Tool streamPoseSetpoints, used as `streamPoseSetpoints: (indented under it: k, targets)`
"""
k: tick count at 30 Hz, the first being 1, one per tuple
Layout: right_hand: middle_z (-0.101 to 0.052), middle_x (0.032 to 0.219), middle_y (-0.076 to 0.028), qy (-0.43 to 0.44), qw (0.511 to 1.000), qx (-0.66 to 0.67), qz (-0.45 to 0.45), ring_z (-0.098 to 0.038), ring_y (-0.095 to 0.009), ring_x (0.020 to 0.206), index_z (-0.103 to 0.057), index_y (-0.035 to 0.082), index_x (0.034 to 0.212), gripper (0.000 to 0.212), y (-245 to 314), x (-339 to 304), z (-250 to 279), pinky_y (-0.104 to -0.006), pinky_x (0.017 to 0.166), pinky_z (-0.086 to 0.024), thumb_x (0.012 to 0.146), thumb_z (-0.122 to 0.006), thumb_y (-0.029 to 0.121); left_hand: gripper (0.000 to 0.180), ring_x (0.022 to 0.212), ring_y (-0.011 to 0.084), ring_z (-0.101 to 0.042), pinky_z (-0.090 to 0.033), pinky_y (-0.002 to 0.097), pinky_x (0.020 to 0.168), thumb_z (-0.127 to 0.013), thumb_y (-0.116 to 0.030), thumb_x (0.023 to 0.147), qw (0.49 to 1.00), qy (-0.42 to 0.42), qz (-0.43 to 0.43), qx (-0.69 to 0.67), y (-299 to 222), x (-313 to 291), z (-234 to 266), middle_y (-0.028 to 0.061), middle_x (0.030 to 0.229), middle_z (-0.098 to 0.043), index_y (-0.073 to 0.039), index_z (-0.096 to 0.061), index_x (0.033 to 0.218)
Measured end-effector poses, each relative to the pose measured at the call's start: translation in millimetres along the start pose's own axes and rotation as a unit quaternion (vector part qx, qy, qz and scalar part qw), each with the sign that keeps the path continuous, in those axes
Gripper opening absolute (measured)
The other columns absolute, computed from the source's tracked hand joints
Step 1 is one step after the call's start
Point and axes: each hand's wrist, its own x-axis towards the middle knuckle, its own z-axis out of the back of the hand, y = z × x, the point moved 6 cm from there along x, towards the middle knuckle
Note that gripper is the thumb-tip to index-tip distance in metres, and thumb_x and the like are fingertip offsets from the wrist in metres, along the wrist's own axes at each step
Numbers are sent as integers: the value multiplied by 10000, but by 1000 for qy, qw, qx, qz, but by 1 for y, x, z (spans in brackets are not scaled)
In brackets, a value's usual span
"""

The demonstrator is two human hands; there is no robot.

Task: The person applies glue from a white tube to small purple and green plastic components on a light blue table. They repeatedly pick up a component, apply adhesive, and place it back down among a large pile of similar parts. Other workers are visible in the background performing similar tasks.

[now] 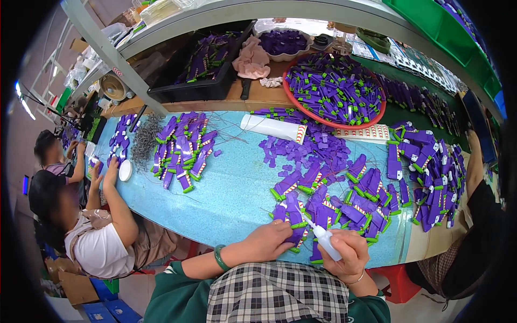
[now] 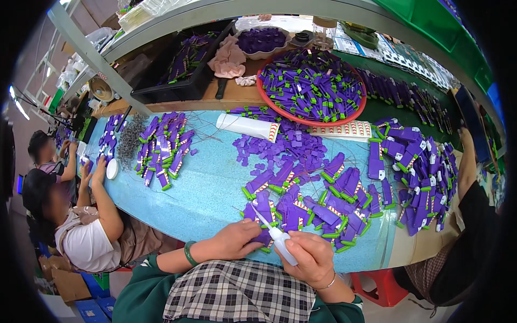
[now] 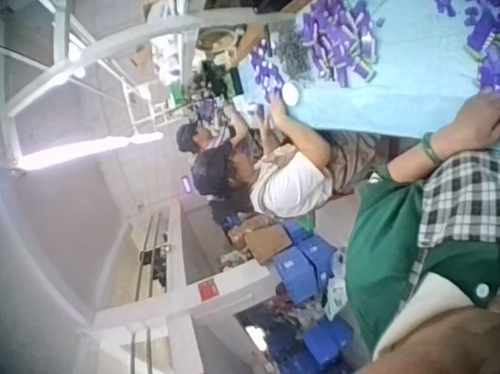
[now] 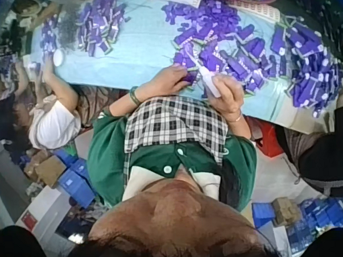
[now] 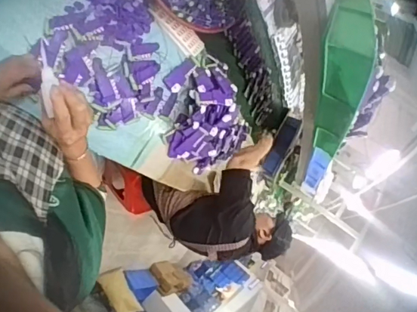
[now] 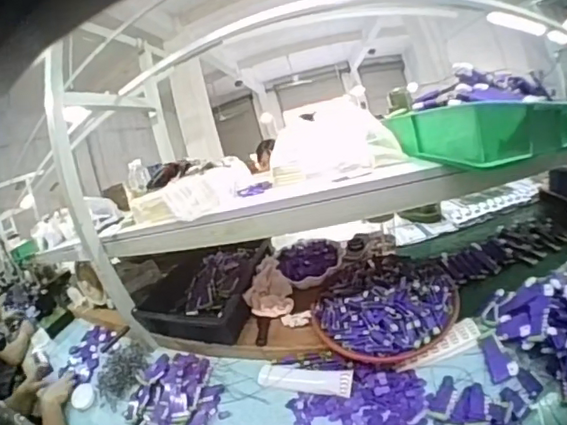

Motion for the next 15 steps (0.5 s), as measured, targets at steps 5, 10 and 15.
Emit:
streamPoseSetpoints:
  k: [5, 10, 15]
  targets:
    - [-543, 1037, -98, 5, 1000, -2, -6, -680, -250, 785, -591, 61, 1116, 482, -2, -1, 2, -316, 620, -549, 692, -802, -29, 210, 873, 368, -540, -459, 442, 767, -719, -122, 770, 984, -93, 122, 86, 37, -21, 36, 174, 941, -545, -12, -566, 863]
    - [-560, 993, -90, 12, 1000, 10, -1, -679, -238, 778, -605, 63, 1092, 474, 0, 2, -9, -309, 594, -535, 677, -814, -27, 252, 1022, 379, -515, -443, 463, 842, -740, -107, 743, 942, -202, 154, 219, 42, -26, 60, 219, 1153, -504, 6, -588, 909]
    - [-597, 944, -88, 6, 1000, -4, 15, -671, -228, 689, -627, 41, 1073, 457, 0, 7, -8, -301, 576, -564, 673, -848, 41, 285, 1029, 381, -516, -443, 468, 834, -746, -116, 740, 903, -231, 255, 259, 60, -42, 63, 208, 1168, -508, 4, -594, 951]
